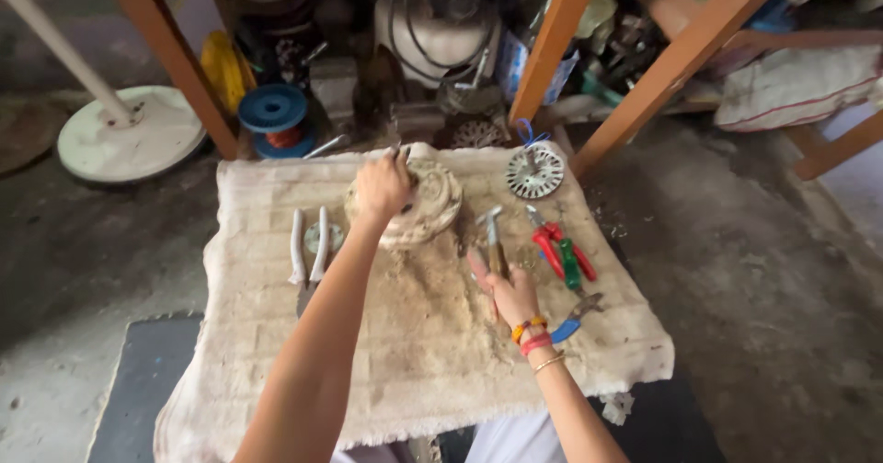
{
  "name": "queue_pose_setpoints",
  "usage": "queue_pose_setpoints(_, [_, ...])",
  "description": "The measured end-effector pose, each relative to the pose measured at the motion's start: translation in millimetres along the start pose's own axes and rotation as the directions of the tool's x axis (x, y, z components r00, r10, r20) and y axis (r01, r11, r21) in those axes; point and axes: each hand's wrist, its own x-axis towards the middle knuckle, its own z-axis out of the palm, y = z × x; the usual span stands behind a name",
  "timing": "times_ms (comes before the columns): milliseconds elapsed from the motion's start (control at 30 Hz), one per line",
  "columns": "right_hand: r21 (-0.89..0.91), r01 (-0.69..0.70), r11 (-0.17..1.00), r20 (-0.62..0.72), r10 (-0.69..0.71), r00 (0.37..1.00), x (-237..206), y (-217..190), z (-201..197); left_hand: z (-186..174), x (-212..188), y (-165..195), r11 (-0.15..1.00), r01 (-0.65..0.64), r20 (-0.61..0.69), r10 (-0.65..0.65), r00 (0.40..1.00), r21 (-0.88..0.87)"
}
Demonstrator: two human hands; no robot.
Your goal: The person disassembles a ceiling fan motor on a cloth-covered low table. They use pliers to loosen parts, tap the housing with a hammer to separate the cover, remove the rotor and stator, then brush accumulated dust off the motor components by hand.
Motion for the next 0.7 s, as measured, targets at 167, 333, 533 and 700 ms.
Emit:
queue_pose_setpoints(167, [-0.018,-0.025,1.0,-0.047,0.024,0.999,0,5,-12,11,-34,10,0.995,-0.076,-0.066,0.081,0.995,0.067])
queue_pose_setpoints(333, [-0.024,0.097,0.995,-0.052,-0.098,0.994,10,-23,-15,-4,-42,12,0.996,-0.007,0.061,0.012,0.998,-0.085])
queue_pose_setpoints(533, [-0.051,0.176,0.983,-0.043,-0.178,0.983,27,-56,-13,-31,-97,23,0.938,-0.252,-0.292,0.178,0.94,-0.238])
queue_pose_setpoints(700, [-0.024,0.13,0.991,0.101,-0.127,0.987,50,-91,-20,-46,-93,23,0.94,0.007,0.046,0.009,0.999,-0.341])
